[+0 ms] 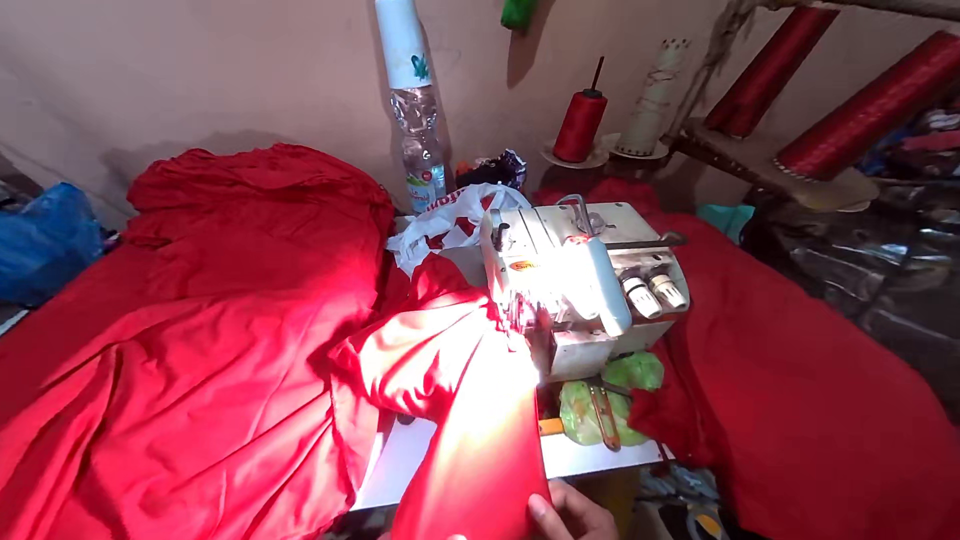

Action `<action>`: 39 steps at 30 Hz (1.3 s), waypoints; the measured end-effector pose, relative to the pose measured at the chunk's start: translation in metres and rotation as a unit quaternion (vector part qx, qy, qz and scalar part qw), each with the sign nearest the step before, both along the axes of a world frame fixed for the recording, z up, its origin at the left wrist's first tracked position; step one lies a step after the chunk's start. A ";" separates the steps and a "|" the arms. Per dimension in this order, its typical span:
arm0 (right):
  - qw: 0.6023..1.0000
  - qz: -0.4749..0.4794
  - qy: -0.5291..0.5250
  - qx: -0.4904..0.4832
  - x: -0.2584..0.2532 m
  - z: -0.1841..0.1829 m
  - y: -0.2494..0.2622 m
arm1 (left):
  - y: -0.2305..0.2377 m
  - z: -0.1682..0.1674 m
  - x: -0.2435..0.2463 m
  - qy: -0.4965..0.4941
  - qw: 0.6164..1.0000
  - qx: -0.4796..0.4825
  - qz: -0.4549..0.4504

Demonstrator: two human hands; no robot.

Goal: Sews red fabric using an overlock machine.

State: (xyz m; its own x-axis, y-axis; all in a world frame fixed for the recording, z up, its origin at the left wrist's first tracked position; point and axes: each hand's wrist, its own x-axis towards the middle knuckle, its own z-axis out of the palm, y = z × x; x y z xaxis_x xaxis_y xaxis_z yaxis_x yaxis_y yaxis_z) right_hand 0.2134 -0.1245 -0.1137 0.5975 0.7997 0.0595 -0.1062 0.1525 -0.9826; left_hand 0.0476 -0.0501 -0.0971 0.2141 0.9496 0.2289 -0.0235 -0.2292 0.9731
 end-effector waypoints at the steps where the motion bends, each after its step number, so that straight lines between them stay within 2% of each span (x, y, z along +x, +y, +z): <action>1: 1.000 -0.004 -0.004 0.004 0.003 0.004 0.005 | 0.004 0.006 0.006 -0.008 1.000 0.007 0.001; 8: 0.998 -0.043 0.000 0.053 0.021 0.026 0.056 | 0.044 0.040 0.033 0.067 0.994 0.065 0.057; 11: 0.996 -0.041 0.018 0.075 0.028 0.028 0.075 | 0.075 0.043 0.034 0.062 0.998 -0.003 -0.026; 13: 0.997 -0.018 0.033 0.070 0.028 0.028 0.073 | 0.082 0.049 0.020 0.182 0.973 -0.071 -0.123; 15: 0.999 0.004 0.015 0.034 0.020 0.024 0.055 | 0.068 0.054 0.006 0.268 0.940 -0.119 -0.176; 16: 1.000 0.010 0.004 0.006 0.015 0.021 0.043 | 0.057 0.054 0.000 0.270 0.936 -0.136 -0.183; 18: 0.999 0.011 -0.011 -0.039 0.006 0.016 0.017 | 0.033 0.045 -0.010 0.222 0.953 -0.141 -0.148; 22: 1.000 -0.001 0.009 -0.018 -0.006 0.005 -0.018 | -0.003 0.021 -0.012 0.042 0.987 -0.155 -0.032; 24: 1.000 -0.004 0.007 -0.010 -0.012 0.000 -0.026 | -0.015 0.017 -0.003 0.019 0.993 -0.115 0.030; 28: 1.000 -0.007 0.011 -0.026 -0.019 -0.002 -0.035 | -0.017 0.004 0.012 0.053 0.989 0.028 0.134; 31: 1.000 -0.010 0.002 -0.007 -0.020 -0.002 -0.040 | -0.013 -0.004 0.004 0.041 0.988 0.113 0.092; 34: 1.000 -0.017 0.006 0.019 -0.016 -0.006 -0.038 | -0.001 -0.005 -0.003 0.082 0.978 0.185 0.042; 39: 0.995 -0.054 0.069 0.053 -0.008 0.001 -0.010 | 0.025 0.004 0.010 0.130 0.970 0.196 0.067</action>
